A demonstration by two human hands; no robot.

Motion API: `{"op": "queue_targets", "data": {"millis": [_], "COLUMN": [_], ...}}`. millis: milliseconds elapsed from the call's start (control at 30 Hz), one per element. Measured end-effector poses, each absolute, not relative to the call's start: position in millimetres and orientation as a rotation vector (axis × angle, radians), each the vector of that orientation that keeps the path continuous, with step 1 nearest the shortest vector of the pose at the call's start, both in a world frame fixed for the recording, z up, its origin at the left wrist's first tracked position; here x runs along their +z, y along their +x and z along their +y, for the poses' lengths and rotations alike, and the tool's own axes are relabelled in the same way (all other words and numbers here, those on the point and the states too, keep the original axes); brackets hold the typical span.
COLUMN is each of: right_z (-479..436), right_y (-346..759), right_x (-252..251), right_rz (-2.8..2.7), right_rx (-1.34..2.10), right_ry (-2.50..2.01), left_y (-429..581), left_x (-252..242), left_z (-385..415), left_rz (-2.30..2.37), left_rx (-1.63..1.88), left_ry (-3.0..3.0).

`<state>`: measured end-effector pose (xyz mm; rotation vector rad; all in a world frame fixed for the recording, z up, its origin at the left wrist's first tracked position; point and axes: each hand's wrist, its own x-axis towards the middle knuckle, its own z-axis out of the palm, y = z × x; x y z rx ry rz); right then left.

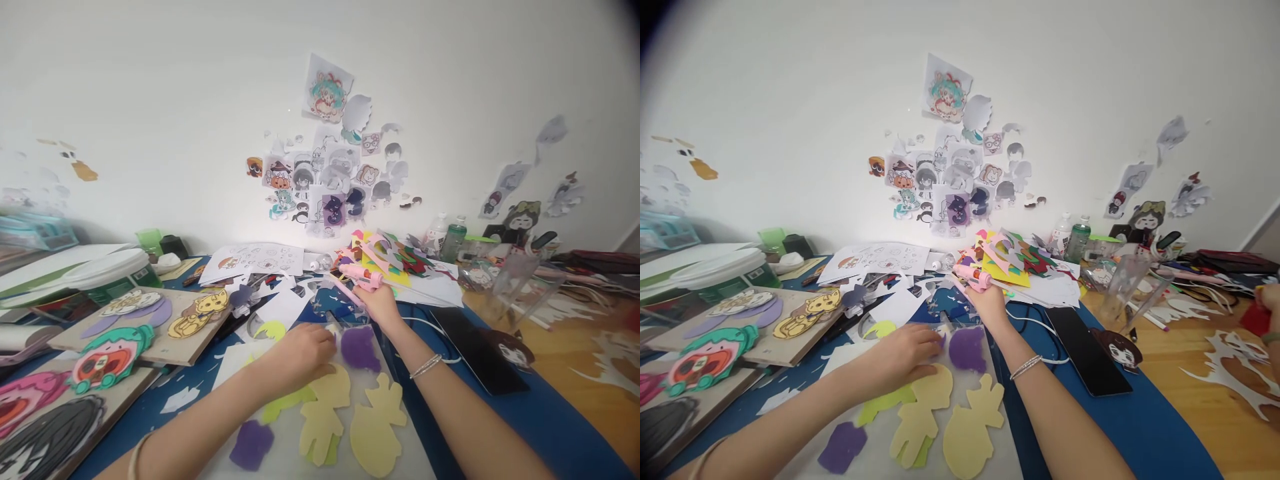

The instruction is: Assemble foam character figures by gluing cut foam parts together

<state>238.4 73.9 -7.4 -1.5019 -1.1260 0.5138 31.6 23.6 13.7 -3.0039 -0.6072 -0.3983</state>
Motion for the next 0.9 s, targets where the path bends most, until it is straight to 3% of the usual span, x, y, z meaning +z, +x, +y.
{"op": "queue_targets", "data": {"millis": [333, 667, 900], "right_z": [65, 65, 71], "right_y": [233, 234, 239], "right_x": [5, 8, 3], "right_rz": [-1.169, -1.137, -1.099], "right_rx": [0.507, 0.527, 0.523], "right_ry": [-1.539, -1.521, -1.453], "left_y": [87, 83, 83], "left_x": [19, 19, 25], "left_z": [39, 35, 41], "left_rz": [-0.331, -0.209, -0.479], "left_rx": [-0.038, -0.14, -0.262], "left_ry": [-2.902, -2.855, -3.017]}}
